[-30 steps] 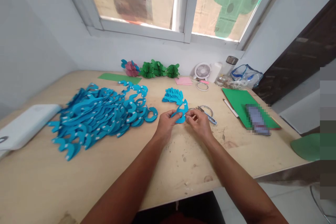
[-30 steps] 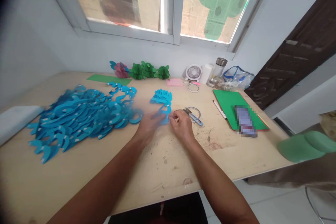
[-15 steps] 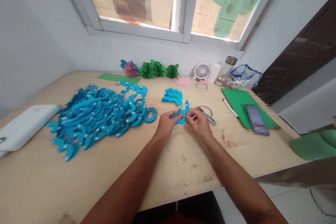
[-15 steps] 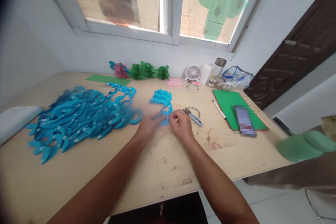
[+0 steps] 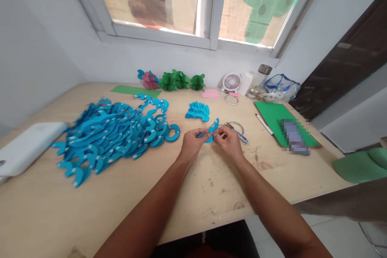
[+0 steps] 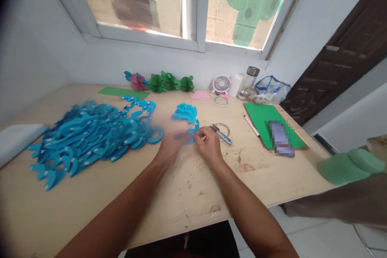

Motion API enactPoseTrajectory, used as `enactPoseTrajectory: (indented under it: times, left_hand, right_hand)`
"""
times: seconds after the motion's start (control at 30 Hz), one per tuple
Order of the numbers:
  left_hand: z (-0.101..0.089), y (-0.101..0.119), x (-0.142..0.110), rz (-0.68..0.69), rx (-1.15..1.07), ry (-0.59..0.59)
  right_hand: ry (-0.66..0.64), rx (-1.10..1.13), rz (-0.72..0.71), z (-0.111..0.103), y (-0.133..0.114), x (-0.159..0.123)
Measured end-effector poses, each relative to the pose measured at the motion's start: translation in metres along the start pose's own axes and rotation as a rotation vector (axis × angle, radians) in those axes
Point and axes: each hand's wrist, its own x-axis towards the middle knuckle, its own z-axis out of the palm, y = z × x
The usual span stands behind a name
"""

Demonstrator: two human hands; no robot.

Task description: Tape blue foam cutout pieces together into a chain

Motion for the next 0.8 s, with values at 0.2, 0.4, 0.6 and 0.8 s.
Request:
enactPoseTrajectory:
  times: [0.2, 0.4, 0.6, 0.8]
  left_hand:
    - [-0.002, -0.0045, 0.0022, 0.021, 0.017, 0.003]
    - [-0.0035, -0.0059, 0.0035, 0.042, 0.038, 0.006]
    - [-0.002, 0.0002, 0.001, 0.051, 0.042, 0.014]
    - [-0.0026, -0.0016, 0.0022, 0.048, 0.065, 0.03]
  right_hand:
    - [-0.036, 0.109, 0.078, 0.0013, 0.0012, 0.0001]
    - [-0.075, 0.333, 0.253, 0.0016, 0.0035, 0.0006]
    - [-0.088, 0.507, 0.388, 0.0003, 0.0008, 0.0005]
    - [-0.081, 0.529, 0.399, -0.0013, -0.003, 0.0002]
